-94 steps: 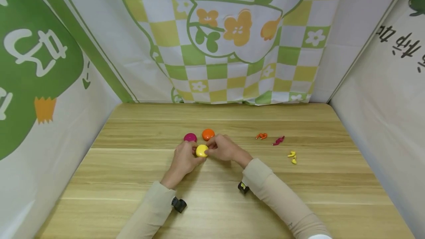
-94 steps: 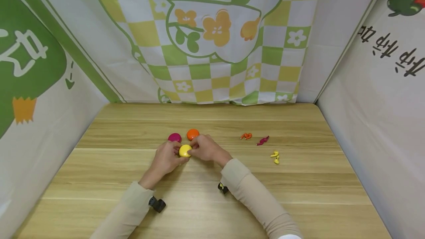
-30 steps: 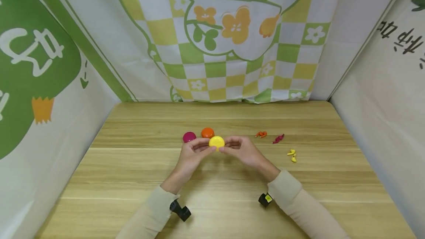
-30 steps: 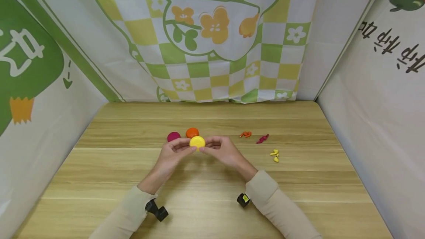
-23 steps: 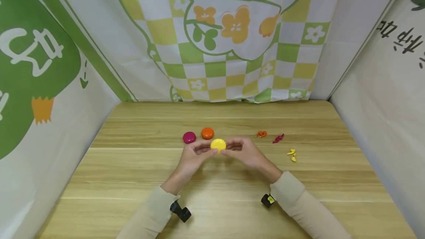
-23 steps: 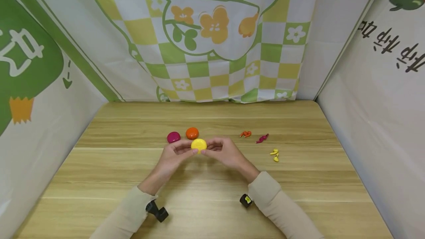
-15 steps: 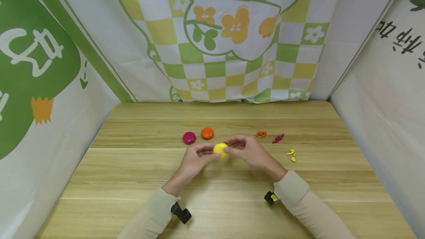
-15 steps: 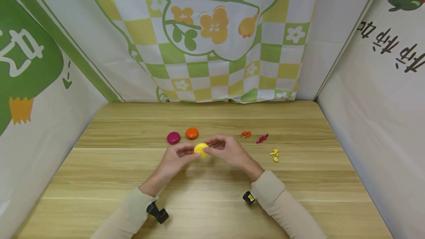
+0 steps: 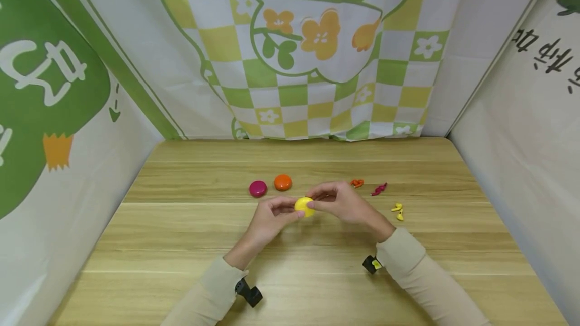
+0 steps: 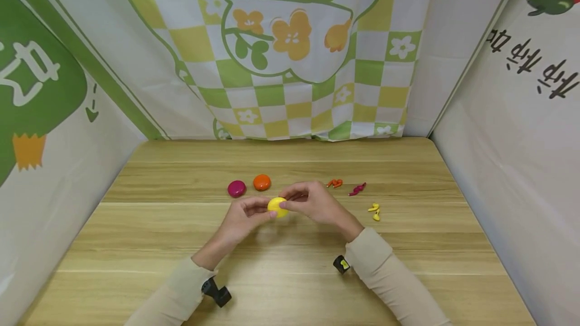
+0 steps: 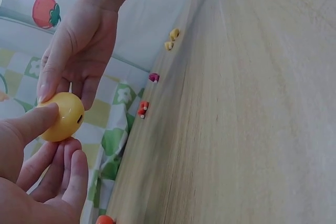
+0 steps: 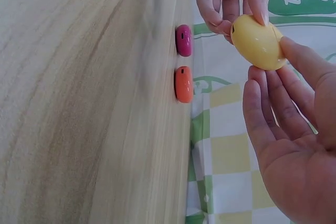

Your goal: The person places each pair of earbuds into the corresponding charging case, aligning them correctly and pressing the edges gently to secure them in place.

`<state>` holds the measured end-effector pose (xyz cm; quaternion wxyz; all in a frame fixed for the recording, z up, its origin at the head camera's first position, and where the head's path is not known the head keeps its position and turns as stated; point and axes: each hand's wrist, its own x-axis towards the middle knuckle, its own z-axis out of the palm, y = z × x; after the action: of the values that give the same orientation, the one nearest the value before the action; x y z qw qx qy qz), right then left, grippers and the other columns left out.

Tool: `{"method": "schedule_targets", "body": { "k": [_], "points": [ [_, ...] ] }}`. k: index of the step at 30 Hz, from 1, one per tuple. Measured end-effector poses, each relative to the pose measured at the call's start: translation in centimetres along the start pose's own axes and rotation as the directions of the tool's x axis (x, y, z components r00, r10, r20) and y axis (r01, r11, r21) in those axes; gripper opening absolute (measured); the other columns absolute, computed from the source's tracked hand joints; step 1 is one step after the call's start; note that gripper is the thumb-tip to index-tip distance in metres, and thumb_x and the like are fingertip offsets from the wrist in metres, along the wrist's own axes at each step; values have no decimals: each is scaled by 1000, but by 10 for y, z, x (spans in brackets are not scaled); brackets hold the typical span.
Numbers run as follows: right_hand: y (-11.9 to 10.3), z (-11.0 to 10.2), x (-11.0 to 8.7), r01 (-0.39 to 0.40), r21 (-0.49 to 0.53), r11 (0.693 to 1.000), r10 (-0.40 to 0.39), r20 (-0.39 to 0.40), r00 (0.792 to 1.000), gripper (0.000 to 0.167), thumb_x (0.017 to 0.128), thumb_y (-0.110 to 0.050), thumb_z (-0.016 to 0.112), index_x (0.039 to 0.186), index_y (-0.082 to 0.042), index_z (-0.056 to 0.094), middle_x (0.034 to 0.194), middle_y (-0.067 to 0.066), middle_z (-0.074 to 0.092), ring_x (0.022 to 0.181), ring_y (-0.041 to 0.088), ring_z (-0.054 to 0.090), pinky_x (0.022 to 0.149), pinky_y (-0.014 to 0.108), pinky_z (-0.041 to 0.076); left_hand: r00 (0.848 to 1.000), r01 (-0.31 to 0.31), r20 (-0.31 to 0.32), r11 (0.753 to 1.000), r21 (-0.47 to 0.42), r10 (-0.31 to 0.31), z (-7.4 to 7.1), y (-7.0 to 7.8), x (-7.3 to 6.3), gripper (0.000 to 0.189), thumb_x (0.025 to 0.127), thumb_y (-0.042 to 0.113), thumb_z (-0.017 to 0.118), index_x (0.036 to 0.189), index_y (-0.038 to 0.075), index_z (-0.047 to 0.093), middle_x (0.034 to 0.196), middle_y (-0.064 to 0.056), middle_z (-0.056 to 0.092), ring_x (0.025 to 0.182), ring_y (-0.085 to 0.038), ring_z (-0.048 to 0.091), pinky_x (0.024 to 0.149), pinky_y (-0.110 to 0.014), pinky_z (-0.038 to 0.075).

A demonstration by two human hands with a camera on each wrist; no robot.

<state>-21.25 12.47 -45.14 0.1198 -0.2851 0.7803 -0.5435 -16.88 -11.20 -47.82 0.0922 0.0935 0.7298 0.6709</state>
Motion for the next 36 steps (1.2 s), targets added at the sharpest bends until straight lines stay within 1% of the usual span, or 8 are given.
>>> {"method": "schedule_targets", "body": {
  "k": [9, 14, 18, 23, 27, 31, 33, 36],
  "points": [
    [-3, -3, 0, 13, 7, 1000, -13, 4, 1000, 20, 98, -16, 78, 115, -6, 79, 109, 12, 80, 95, 19, 77, 84, 29, 65, 1000, -3, -21, 1000, -5, 3, 1, 0, 0, 32, 93, 10, 81, 123, -1, 75, 121, -20, 77, 100, -17, 76, 89, -24, 63],
    [-4, -4, 0, -13, 2, 1000, 13, 1, 1000, 21, 99, -19, 77, 116, -8, 79, 110, 10, 80, 95, 16, 77, 85, 34, 66, 1000, -20, -21, 1000, -10, 20, 1, 1, 1, 32, 92, 4, 82, 122, -3, 75, 119, -23, 77, 99, -20, 76, 87, -24, 64],
    [-6, -5, 0, -37, -16, 999, 37, -3, 999, 22, 100, -23, 76, 117, -10, 80, 112, 8, 81, 96, 15, 77, 86, 33, 65, 999, -20, -28, 1000, 4, 21, 1, 1, 1, 32, 91, 4, 82, 122, -3, 75, 118, -22, 77, 101, -22, 75, 87, -23, 63],
    [-6, -7, 1, -42, -35, 998, 42, -3, 999, 24, 101, -25, 75, 118, -10, 80, 114, 9, 81, 98, 16, 77, 87, 33, 65, 999, -34, -34, 999, 18, 35, 1, 3, 0, 33, 90, 4, 83, 122, -2, 75, 119, -22, 77, 103, -26, 75, 87, -22, 63],
    [-5, -8, 2, -41, -25, 999, 42, 4, 999, 25, 103, -24, 72, 119, -8, 79, 115, 10, 80, 98, 16, 77, 89, 44, 65, 998, -53, -25, 999, 5, 53, 1, 4, -2, 34, 90, 3, 83, 123, -3, 75, 121, -24, 76, 105, -29, 75, 89, -23, 63],
    [-4, -7, 3, -46, 10, 999, 45, 17, 999, 25, 104, -23, 70, 120, -6, 79, 115, 12, 80, 97, 22, 77, 90, 58, 63, 998, -56, -16, 998, -12, 56, 0, 3, -4, 35, 90, 3, 83, 124, -4, 74, 123, -24, 75, 108, -30, 75, 91, -24, 63],
    [-4, -7, 3, -52, 17, 999, 51, 20, 998, 24, 104, -22, 70, 119, -5, 79, 112, 12, 81, 95, 28, 77, 90, 60, 62, 998, -52, -18, 998, -17, 52, 0, 2, -4, 36, 90, 3, 83, 124, -4, 74, 124, -24, 75, 109, -30, 75, 93, -25, 63],
    [-3, -6, 4, -69, 14, 997, 69, 15, 997, 25, 105, -22, 69, 118, -4, 79, 110, 12, 81, 93, 31, 76, 89, 61, 62, 999, -39, -27, 999, -25, 38, 0, 2, -6, 37, 90, 4, 83, 125, -4, 74, 126, -24, 75, 111, -31, 75, 94, -25, 63]
  ]
}}
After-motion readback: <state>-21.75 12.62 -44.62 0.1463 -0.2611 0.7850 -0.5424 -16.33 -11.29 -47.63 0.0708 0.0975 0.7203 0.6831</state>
